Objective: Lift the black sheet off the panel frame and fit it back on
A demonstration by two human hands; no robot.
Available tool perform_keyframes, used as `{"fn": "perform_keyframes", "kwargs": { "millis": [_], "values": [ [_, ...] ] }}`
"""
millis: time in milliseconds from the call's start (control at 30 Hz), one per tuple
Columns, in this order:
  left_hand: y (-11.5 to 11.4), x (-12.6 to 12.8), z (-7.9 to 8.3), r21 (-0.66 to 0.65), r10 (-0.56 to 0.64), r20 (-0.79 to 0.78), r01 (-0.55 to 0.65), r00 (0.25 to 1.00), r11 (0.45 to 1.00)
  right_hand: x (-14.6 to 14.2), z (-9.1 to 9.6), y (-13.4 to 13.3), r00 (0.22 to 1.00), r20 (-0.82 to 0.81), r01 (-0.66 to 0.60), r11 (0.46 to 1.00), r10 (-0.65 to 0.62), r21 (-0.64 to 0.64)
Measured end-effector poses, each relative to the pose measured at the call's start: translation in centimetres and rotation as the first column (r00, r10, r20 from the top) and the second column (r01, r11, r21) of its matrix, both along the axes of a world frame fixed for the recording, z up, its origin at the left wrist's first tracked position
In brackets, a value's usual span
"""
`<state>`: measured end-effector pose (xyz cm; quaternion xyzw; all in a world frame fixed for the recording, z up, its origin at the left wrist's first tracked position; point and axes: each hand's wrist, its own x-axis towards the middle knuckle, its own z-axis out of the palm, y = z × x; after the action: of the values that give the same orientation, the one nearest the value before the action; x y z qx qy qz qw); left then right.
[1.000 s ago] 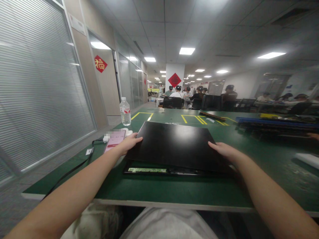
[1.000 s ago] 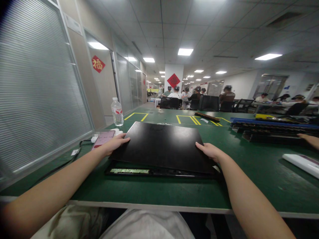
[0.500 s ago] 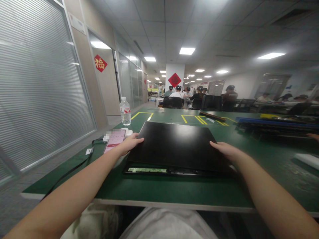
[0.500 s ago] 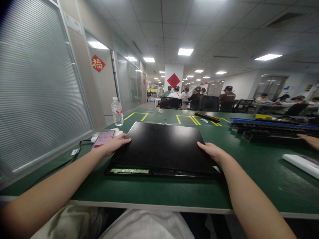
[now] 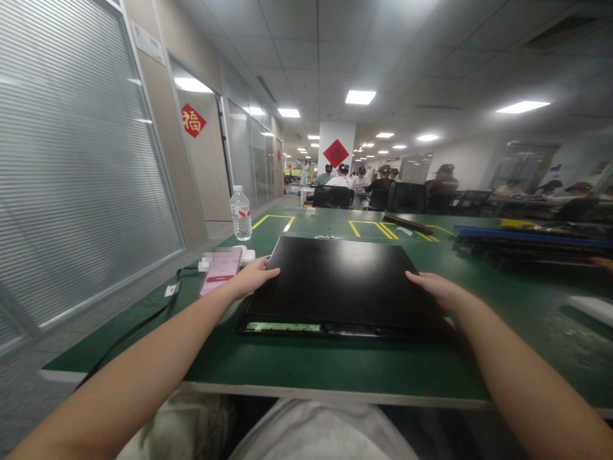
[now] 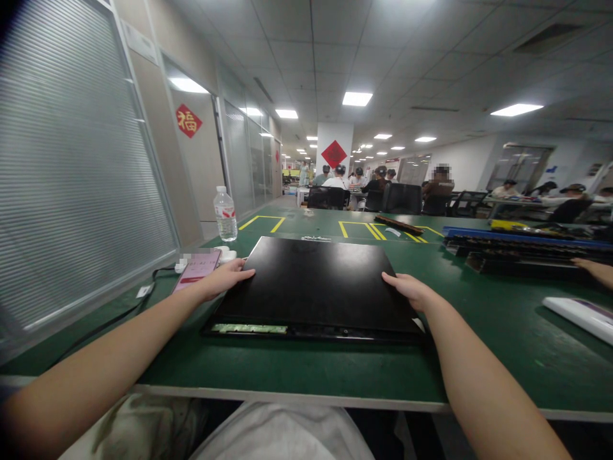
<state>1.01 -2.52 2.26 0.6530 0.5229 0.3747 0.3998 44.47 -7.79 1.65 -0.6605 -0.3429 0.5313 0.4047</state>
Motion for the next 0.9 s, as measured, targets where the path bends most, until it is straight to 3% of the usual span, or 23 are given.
{"fn": "perform_keyframes", "kwargs": {
  "millis": [900],
  "values": [
    [-0.89, 0.3, 0.99, -0.048, 0.077, 0.03, -0.076, 0.997, 0.996, -0.3, 0.2, -0.1, 1.0, 0.02, -0.004, 1.0, 0.004, -0.004]
  ]
}}
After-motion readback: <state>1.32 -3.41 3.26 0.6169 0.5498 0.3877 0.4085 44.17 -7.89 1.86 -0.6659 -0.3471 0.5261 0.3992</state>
